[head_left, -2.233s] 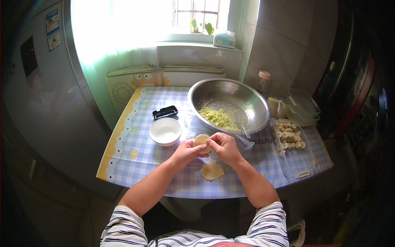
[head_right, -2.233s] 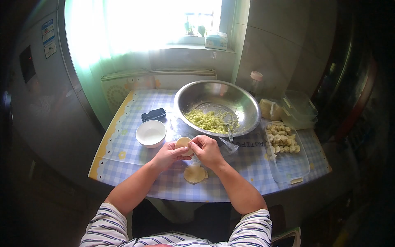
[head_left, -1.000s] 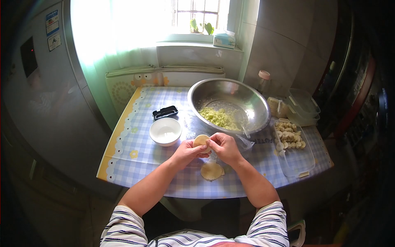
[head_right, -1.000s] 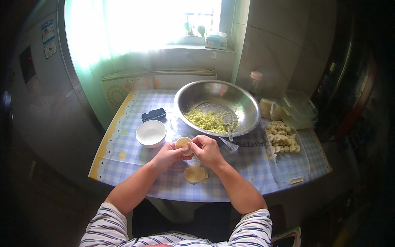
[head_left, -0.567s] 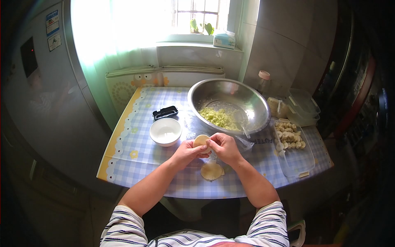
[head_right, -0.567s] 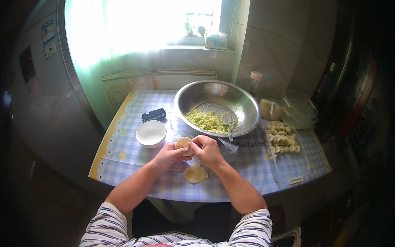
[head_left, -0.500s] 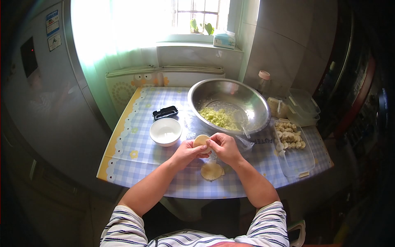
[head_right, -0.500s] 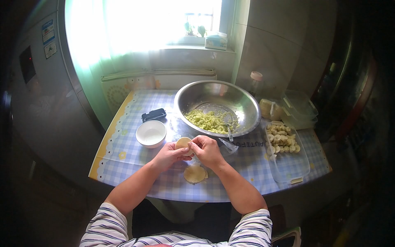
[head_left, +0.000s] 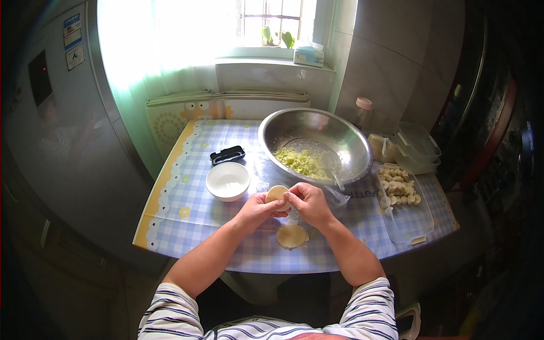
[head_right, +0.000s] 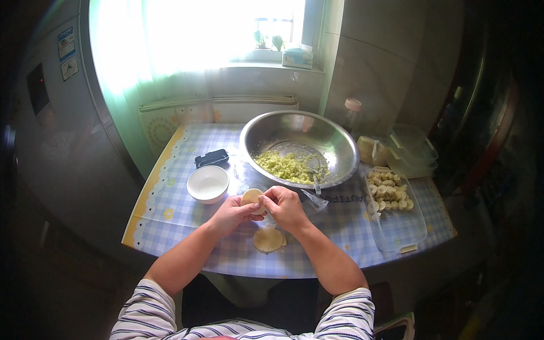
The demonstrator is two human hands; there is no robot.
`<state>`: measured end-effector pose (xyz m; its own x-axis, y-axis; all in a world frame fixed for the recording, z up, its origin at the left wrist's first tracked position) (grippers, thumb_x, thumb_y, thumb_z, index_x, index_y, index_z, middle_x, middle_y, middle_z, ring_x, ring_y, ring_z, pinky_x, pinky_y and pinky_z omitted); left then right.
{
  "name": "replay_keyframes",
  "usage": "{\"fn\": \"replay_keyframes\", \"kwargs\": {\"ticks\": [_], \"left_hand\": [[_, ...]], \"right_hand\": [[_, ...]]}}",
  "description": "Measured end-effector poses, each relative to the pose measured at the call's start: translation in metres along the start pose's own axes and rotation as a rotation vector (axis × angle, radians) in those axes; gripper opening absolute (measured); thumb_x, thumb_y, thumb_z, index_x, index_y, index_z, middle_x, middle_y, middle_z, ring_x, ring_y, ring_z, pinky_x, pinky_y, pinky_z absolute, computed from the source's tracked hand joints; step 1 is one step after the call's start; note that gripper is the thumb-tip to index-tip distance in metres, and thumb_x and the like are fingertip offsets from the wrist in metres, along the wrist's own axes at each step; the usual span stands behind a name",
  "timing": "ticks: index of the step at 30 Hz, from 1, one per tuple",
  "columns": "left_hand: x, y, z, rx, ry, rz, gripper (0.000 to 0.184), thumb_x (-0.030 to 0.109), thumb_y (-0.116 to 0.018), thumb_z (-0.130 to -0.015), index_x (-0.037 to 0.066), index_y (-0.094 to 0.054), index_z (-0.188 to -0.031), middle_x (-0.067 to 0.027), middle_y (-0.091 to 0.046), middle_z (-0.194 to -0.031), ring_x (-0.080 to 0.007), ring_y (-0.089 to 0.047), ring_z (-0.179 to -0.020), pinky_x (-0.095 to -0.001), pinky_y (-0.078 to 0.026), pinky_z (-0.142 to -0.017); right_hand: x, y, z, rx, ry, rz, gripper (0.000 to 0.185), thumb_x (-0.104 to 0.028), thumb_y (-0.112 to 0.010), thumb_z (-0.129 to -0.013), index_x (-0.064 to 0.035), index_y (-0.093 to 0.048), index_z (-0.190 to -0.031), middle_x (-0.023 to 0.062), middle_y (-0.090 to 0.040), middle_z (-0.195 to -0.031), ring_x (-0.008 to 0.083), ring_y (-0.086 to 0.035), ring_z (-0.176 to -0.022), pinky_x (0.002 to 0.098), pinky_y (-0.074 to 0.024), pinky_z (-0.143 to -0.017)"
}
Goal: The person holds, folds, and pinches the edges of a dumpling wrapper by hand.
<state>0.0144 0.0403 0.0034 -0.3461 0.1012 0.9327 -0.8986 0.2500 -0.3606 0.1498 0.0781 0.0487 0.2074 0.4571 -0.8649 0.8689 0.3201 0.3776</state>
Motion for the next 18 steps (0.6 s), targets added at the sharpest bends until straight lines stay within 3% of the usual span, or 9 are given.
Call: {"fn": "replay_keyframes", "kwargs": {"ticks": [18], "left_hand": [[0.0004, -0.0004, 0.0005, 0.005, 0.012, 0.002, 0.028, 0.021, -0.061, -0.088, 0.0, -0.059, -0.106, -0.0093, -0.062, -0.098, -0.0157, -0.062, -0.088, -0.0285, -0.053, -0.08]], "right_hand": [[-0.0055, 0.0003, 0.0007, -0.021, -0.013, 0.007, 0.015, -0.013, -0.063, -0.082, 0.0021, -0.063, -0.084, 0.0089, -0.062, -0.073, 0.011, -0.057, -0.063, 0.026, -0.0468, -0.059]]}}
Point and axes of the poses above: each hand's wrist, its own z-axis away from the middle knuckle, its own y-axis out of the back of the hand, x = y × z, the point moved 5 cm from there along -z, towards the middle knuckle
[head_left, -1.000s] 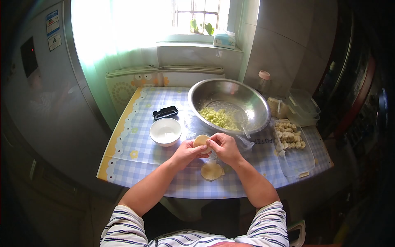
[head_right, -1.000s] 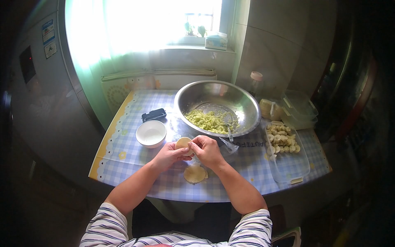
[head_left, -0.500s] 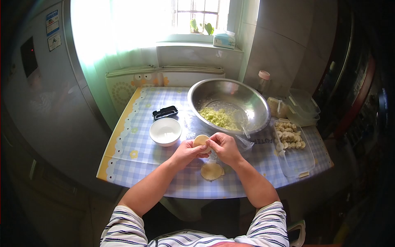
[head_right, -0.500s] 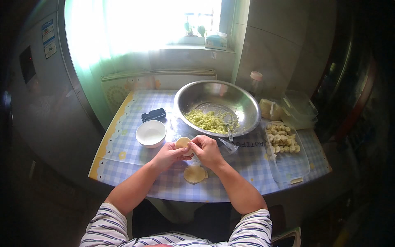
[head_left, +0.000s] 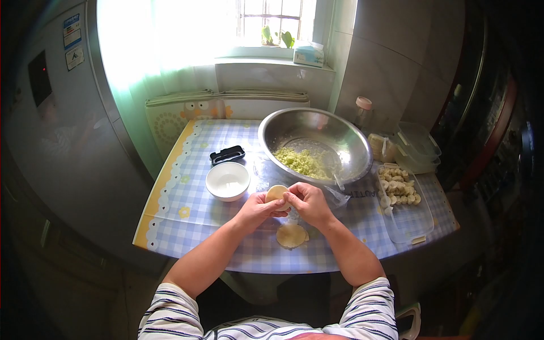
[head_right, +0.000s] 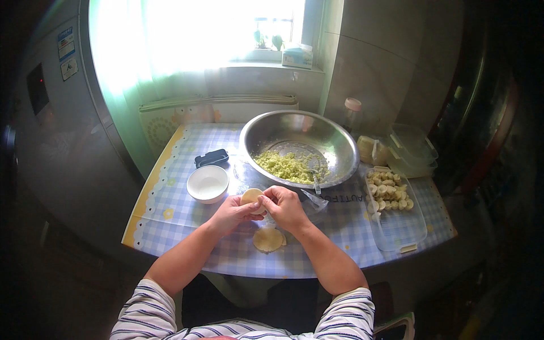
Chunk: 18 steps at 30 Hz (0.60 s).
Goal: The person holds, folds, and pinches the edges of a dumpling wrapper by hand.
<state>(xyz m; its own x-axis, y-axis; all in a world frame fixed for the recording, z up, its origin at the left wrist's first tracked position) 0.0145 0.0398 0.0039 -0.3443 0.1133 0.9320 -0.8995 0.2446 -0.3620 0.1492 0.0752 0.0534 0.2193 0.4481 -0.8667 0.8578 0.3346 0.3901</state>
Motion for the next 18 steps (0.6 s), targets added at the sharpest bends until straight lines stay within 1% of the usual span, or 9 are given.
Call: {"fn": "replay_keyframes", "kwargs": {"ticks": [16, 18], "left_hand": [[0.0009, -0.0012, 0.0003, -0.007, -0.015, 0.015, 0.026, 0.019, -0.061, -0.087, 0.0, -0.06, -0.105, -0.0094, -0.063, -0.098, -0.016, -0.063, -0.086, -0.029, -0.053, -0.079], [-0.0001, -0.0006, -0.0003, -0.012, -0.022, 0.013, 0.027, 0.02, -0.061, -0.087, 0.0, -0.06, -0.105, -0.0087, -0.062, -0.098, -0.0159, -0.063, -0.086, -0.0281, -0.053, -0.079]], "right_hand": [[-0.0004, -0.0003, 0.0003, 0.009, 0.018, 0.01, 0.014, -0.011, -0.063, -0.082, 0.0023, -0.063, -0.082, 0.01, -0.061, -0.073, 0.0128, -0.057, -0.064, 0.0272, -0.0467, -0.059], [0.0008, -0.0003, 0.0002, 0.008, 0.02, 0.007, 0.014, -0.012, -0.063, -0.081, 0.0023, -0.063, -0.082, 0.0099, -0.062, -0.073, 0.0126, -0.057, -0.064, 0.0271, -0.0468, -0.059]]}}
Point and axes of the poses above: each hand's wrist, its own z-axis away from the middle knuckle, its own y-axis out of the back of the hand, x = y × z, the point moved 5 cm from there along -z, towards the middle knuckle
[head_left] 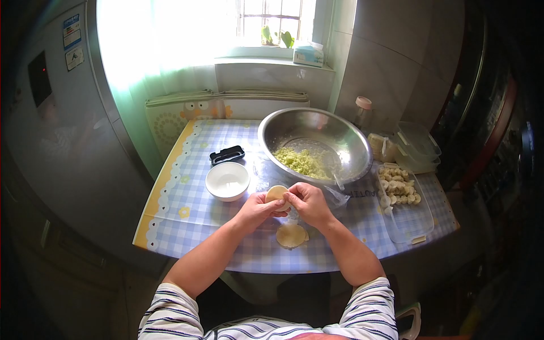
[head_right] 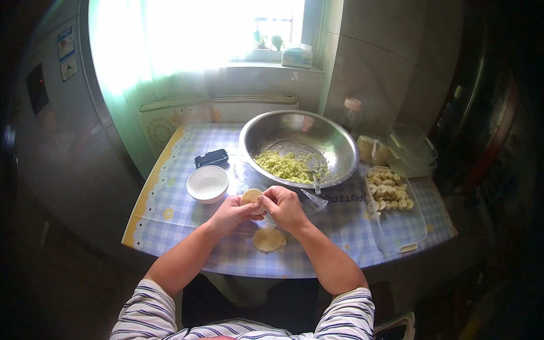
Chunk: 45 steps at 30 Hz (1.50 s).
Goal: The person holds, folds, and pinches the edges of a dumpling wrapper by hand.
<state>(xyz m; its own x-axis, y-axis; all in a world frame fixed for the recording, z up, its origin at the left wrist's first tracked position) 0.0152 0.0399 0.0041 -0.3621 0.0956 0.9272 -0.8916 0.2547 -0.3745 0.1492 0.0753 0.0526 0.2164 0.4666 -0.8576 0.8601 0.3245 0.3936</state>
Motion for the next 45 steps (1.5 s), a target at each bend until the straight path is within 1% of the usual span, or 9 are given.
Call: {"fn": "replay_keyframes", "kwargs": {"ticks": [13, 16, 19, 24, 27, 34, 38, 40, 45], "left_hand": [[0.004, -0.004, 0.002, -0.038, -0.055, -0.099, 0.028, 0.022, -0.061, -0.087, 0.0, -0.06, -0.105, -0.0065, -0.063, -0.096, -0.0142, -0.062, -0.086, -0.0279, -0.052, -0.077], [0.005, -0.001, 0.006, 0.025, -0.111, -0.465, 0.029, 0.025, -0.066, -0.082, 0.001, -0.062, -0.098, -0.0062, -0.066, -0.089, -0.0143, -0.064, -0.076, -0.0262, -0.051, -0.065], [0.038, -0.026, 0.029, 0.225, -0.419, -1.162, 0.026, 0.023, -0.065, -0.08, 0.002, -0.062, -0.095, -0.0093, -0.066, -0.084, -0.0203, -0.063, -0.066, -0.0296, -0.049, -0.058], [0.1, -0.092, 0.091, 0.26, -0.694, -1.58, 0.023, 0.019, -0.063, -0.078, 0.003, -0.063, -0.095, -0.012, -0.064, -0.085, -0.0248, -0.062, -0.07, -0.0333, -0.048, -0.064], [0.156, -0.153, 0.134, 0.142, -0.867, -1.625, 0.031, 0.014, -0.068, -0.071, 0.001, -0.063, -0.099, -0.0113, -0.065, -0.087, -0.0229, -0.064, -0.074, -0.0332, -0.049, -0.071], [0.198, -0.226, 0.181, 0.083, -1.22, -1.923, 0.032, 0.019, -0.064, -0.074, 0.004, -0.062, -0.101, -0.0108, -0.064, -0.089, -0.0204, -0.062, -0.074, -0.0313, -0.049, -0.072], [0.196, -0.23, 0.186, 0.136, -1.356, -2.039, 0.029, 0.024, -0.06, -0.078, 0.006, -0.063, -0.1, -0.0104, -0.064, -0.089, -0.0196, -0.061, -0.074, -0.0306, -0.049, -0.071], [0.194, -0.232, 0.187, 0.194, -1.425, -2.031, 0.028, 0.027, -0.058, -0.08, 0.007, -0.063, -0.099, -0.0102, -0.064, -0.089, -0.0192, -0.06, -0.074, -0.0302, -0.049, -0.071], [0.177, -0.242, 0.182, 0.443, -1.594, -1.897, 0.028, 0.033, -0.053, -0.084, 0.01, -0.064, -0.097, -0.0097, -0.063, -0.089, -0.0181, -0.059, -0.074, -0.0292, -0.049, -0.071]], "right_hand": [[0.003, 0.0, -0.001, -0.027, -0.022, 0.003, 0.016, -0.015, -0.061, -0.085, 0.0012, -0.063, -0.085, 0.0036, -0.062, -0.073, 0.0068, -0.054, -0.066, 0.0229, -0.0454, -0.059], [0.003, 0.003, -0.002, 0.002, -0.035, 0.014, 0.016, -0.015, -0.061, -0.086, 0.0008, -0.062, -0.086, 0.0027, -0.061, -0.072, 0.0065, -0.053, -0.065, 0.0225, -0.0441, -0.058], [0.015, 0.003, -0.005, 0.058, 0.009, -0.074, 0.017, -0.016, -0.06, -0.084, 0.0005, -0.063, -0.086, 0.0067, -0.062, -0.068, 0.0096, -0.054, -0.06, 0.026, -0.045, -0.058], [0.01, 0.003, -0.004, 0.04, 0.023, -0.084, 0.017, -0.017, -0.061, -0.085, 0.0003, -0.063, -0.085, 0.0036, -0.061, -0.069, 0.0074, -0.053, -0.062, 0.024, -0.0443, -0.058], [0.019, -0.004, -0.005, -0.003, 0.029, -0.123, 0.015, -0.016, -0.061, -0.087, -0.0009, -0.061, -0.085, -0.0004, -0.059, -0.07, 0.0052, -0.052, -0.064, 0.0216, -0.0434, -0.058], [0.024, 0.0, -0.006, 0.047, 0.022, -0.093, 0.018, -0.017, -0.059, -0.085, 0.0003, -0.063, -0.086, 0.0081, -0.064, -0.07, 0.0115, -0.057, -0.064, 0.0273, -0.0462, -0.061], [0.013, 0.001, -0.003, 0.019, 0.039, -0.06, 0.018, -0.018, -0.06, -0.085, -0.0001, -0.063, -0.088, 0.0104, -0.065, -0.076, 0.0144, -0.059, -0.069, 0.0291, -0.0471, -0.064], [0.009, 0.0, -0.002, 0.032, 0.066, -0.083, 0.014, -0.014, -0.061, -0.086, -0.0003, -0.063, -0.086, 0.0007, -0.061, -0.071, 0.0061, -0.054, -0.065, 0.0215, -0.0449, -0.06], [0.023, -0.004, -0.006, 0.043, 0.037, -0.104, 0.017, -0.016, -0.061, -0.083, 0.0001, -0.063, -0.085, 0.0101, -0.064, -0.071, 0.0128, -0.058, -0.065, 0.0284, -0.0469, -0.063]]}}
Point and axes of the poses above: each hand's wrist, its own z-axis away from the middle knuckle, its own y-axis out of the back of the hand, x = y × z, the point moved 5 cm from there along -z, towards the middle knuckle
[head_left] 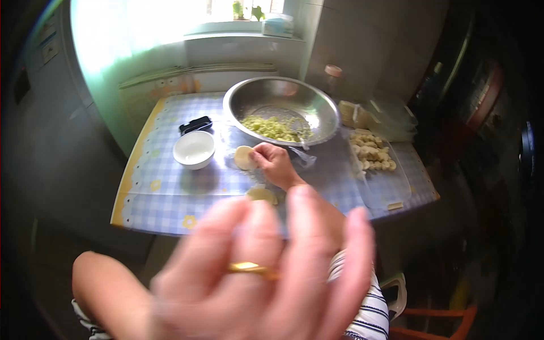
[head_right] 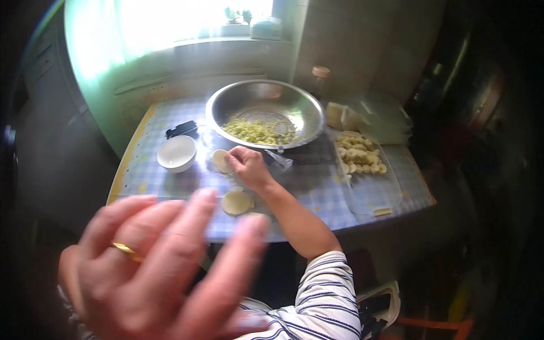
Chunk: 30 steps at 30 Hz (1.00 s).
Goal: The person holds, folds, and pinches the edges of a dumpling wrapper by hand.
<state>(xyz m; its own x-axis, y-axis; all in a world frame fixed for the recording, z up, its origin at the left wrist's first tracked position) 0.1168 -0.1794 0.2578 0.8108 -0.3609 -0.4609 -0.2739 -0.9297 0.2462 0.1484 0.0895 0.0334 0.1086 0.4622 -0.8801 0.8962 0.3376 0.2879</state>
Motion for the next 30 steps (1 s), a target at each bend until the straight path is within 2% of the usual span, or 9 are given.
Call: {"fn": "replay_keyframes", "kwargs": {"ticks": [3, 4, 8, 14, 17, 18, 20, 24, 30], "left_hand": [[0.022, -0.021, -0.006, 0.001, 0.032, -0.074, 0.03, 0.022, -0.06, -0.073, 0.008, -0.06, -0.1, -0.013, -0.061, -0.089, -0.0202, -0.057, -0.07, -0.0335, -0.047, -0.069], [0.028, -0.025, -0.007, -0.063, 0.008, -0.077, 0.032, 0.021, -0.06, -0.072, 0.007, -0.059, -0.101, -0.0141, -0.061, -0.091, -0.0204, -0.056, -0.07, -0.0345, -0.047, -0.068], [0.049, -0.017, -0.032, -0.293, -0.328, 0.107, 0.042, 0.023, -0.06, -0.072, 0.005, -0.055, -0.109, -0.0152, -0.055, -0.107, -0.0213, -0.057, -0.075, -0.0372, -0.046, -0.065], [0.09, -0.004, -0.024, 0.262, -0.447, 0.286, 0.053, 0.024, -0.057, -0.077, -0.001, -0.042, -0.121, -0.0188, -0.042, -0.126, -0.0341, -0.057, -0.09, -0.0456, -0.047, -0.077], [0.082, 0.005, -0.019, 0.147, -0.43, 0.431, 0.05, 0.025, -0.046, -0.083, 0.001, -0.039, -0.126, -0.0197, -0.036, -0.132, -0.0416, -0.049, -0.103, -0.0498, -0.042, -0.086], [0.043, 0.02, -0.023, -0.058, -0.562, 0.458, 0.053, 0.027, -0.046, -0.082, 0.004, -0.037, -0.129, -0.0191, -0.034, -0.133, -0.0422, -0.047, -0.105, -0.0506, -0.041, -0.087], [0.026, 0.019, -0.021, -0.181, -0.542, 0.34, 0.055, 0.03, -0.045, -0.084, 0.01, -0.032, -0.134, -0.0146, -0.032, -0.137, -0.0379, -0.047, -0.108, -0.0477, -0.041, -0.091], [0.036, 0.006, 0.008, -0.023, -0.145, -0.105, 0.052, 0.037, -0.037, -0.091, 0.02, -0.025, -0.139, -0.0011, -0.03, -0.142, -0.0234, -0.053, -0.11, -0.0353, -0.046, -0.094], [0.009, 0.036, 0.017, -0.382, -0.499, -0.376, 0.042, 0.044, -0.041, -0.091, 0.02, -0.05, -0.124, 0.0081, -0.055, -0.121, -0.0179, -0.061, -0.095, -0.0296, -0.051, -0.077]], "right_hand": [[-0.001, 0.0, 0.0, 0.004, -0.027, 0.01, 0.016, -0.016, -0.061, -0.084, -0.0004, -0.064, -0.085, 0.0077, -0.064, -0.071, 0.0098, -0.056, -0.065, 0.0264, -0.0464, -0.062], [-0.002, -0.001, 0.0, -0.044, -0.01, 0.001, 0.013, -0.014, -0.06, -0.087, -0.0006, -0.062, -0.087, 0.0003, -0.061, -0.072, 0.0058, -0.054, -0.064, 0.0215, -0.045, -0.059], [-0.013, -0.002, 0.0, -0.056, -0.006, 0.008, 0.015, -0.014, -0.059, -0.088, 0.0007, -0.062, -0.087, 0.001, -0.06, -0.072, 0.0066, -0.054, -0.064, 0.0215, -0.0445, -0.059], [-0.024, 0.0, 0.004, -0.006, 0.053, 0.038, 0.013, -0.014, -0.06, -0.085, -0.001, -0.063, -0.083, 0.0004, -0.06, -0.066, 0.0059, -0.053, -0.059, 0.022, -0.0432, -0.055], [-0.014, 0.0, 0.004, -0.023, -0.038, -0.035, 0.014, -0.014, -0.06, -0.086, -0.0014, -0.063, -0.083, 0.0, -0.06, -0.066, 0.0052, -0.053, -0.06, 0.0214, -0.0433, -0.056], [-0.02, 0.002, 0.005, -0.019, 0.022, -0.031, 0.015, -0.015, -0.06, -0.086, -0.0008, -0.063, -0.083, 0.0001, -0.06, -0.067, 0.0047, -0.052, -0.061, 0.0213, -0.043, -0.057], [-0.026, 0.001, 0.004, -0.024, 0.02, -0.041, 0.016, -0.015, -0.06, -0.086, -0.0003, -0.063, -0.083, 0.0002, -0.059, -0.068, 0.0047, -0.051, -0.062, 0.0214, -0.0429, -0.058], [-0.01, 0.0, 0.002, -0.032, 0.011, -0.051, 0.016, -0.015, -0.06, -0.086, 0.0011, -0.063, -0.085, 0.0005, -0.059, -0.068, 0.0055, -0.051, -0.063, 0.0222, -0.0428, -0.058], [-0.009, 0.001, 0.003, -0.032, 0.008, -0.003, 0.016, -0.016, -0.06, -0.085, -0.0004, -0.063, -0.086, 0.0052, -0.062, -0.069, 0.0083, -0.054, -0.063, 0.0249, -0.0449, -0.059]]}}
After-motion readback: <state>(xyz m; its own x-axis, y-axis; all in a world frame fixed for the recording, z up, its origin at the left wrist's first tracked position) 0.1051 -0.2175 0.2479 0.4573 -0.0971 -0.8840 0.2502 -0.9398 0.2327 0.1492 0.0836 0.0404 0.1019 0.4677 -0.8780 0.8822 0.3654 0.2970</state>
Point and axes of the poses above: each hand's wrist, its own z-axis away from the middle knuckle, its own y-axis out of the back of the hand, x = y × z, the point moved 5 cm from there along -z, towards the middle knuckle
